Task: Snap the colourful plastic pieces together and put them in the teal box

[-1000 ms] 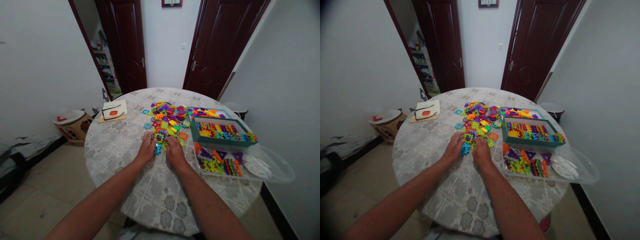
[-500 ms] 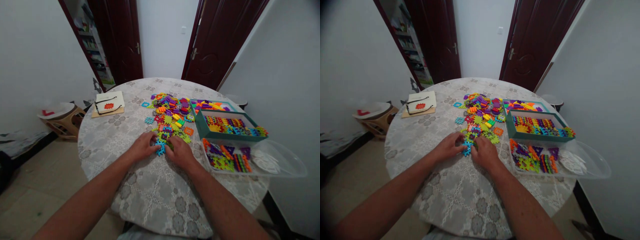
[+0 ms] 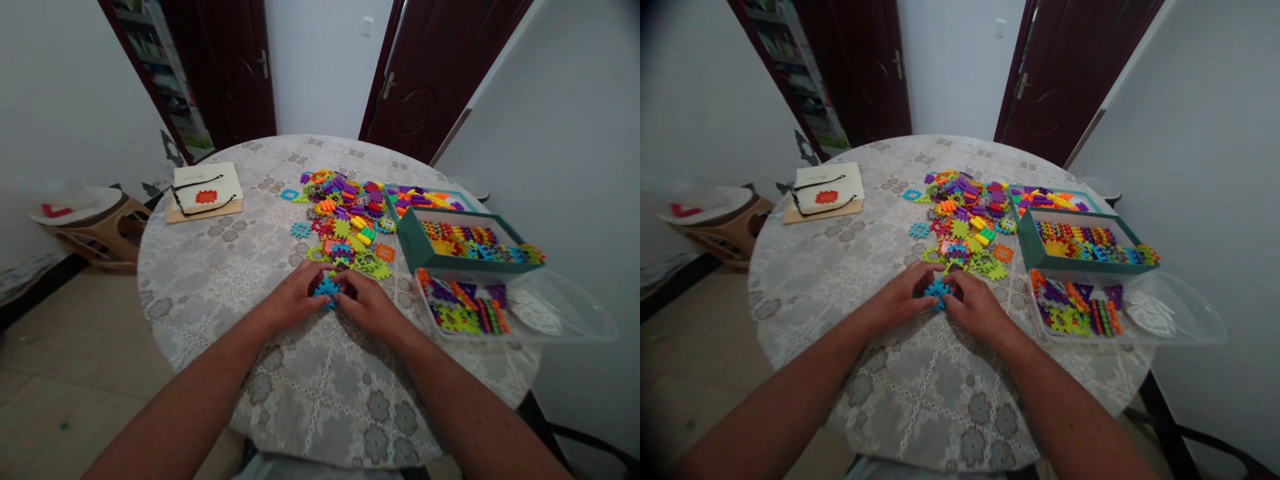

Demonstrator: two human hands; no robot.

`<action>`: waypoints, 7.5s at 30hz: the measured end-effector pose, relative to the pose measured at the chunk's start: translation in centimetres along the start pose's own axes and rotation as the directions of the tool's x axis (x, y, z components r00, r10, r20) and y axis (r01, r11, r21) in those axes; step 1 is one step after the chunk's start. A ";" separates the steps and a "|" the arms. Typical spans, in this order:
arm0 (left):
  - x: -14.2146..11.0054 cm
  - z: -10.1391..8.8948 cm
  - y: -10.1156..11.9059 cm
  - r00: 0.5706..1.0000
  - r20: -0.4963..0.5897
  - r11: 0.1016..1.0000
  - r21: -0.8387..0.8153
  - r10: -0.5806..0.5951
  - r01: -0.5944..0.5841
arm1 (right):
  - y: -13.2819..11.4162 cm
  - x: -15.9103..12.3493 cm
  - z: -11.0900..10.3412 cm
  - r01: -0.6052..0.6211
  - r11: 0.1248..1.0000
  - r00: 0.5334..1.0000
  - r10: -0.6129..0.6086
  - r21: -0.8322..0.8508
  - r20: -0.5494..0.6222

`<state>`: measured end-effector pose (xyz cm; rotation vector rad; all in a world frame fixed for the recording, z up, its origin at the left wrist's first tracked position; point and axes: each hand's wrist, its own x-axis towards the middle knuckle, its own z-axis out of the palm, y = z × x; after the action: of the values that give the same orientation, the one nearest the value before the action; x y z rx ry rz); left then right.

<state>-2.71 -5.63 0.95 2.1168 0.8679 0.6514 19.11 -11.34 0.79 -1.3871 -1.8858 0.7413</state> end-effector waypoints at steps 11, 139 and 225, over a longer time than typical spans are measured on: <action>-0.1 0.5 -0.2 0.995 0.061 0.932 0.349 0.081 -0.097 | 1.5 0.7 -4.1 -0.223 0.952 0.956 0.256 0.212 -0.142; 0.4 -3.3 -0.1 0.991 0.129 0.996 0.082 -0.043 0.033 | -0.7 0.4 0.4 0.134 0.951 0.987 -0.154 -0.280 -0.051; 0.9 -0.1 -0.6 0.999 0.025 0.953 0.301 0.025 -0.032 | 3.1 1.8 -1.3 0.053 0.922 0.962 -0.150 -0.384 -0.228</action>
<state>-2.38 -4.63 0.67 2.4074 0.9776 0.5363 21.61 -8.72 -0.50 -1.5143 -1.9382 0.1385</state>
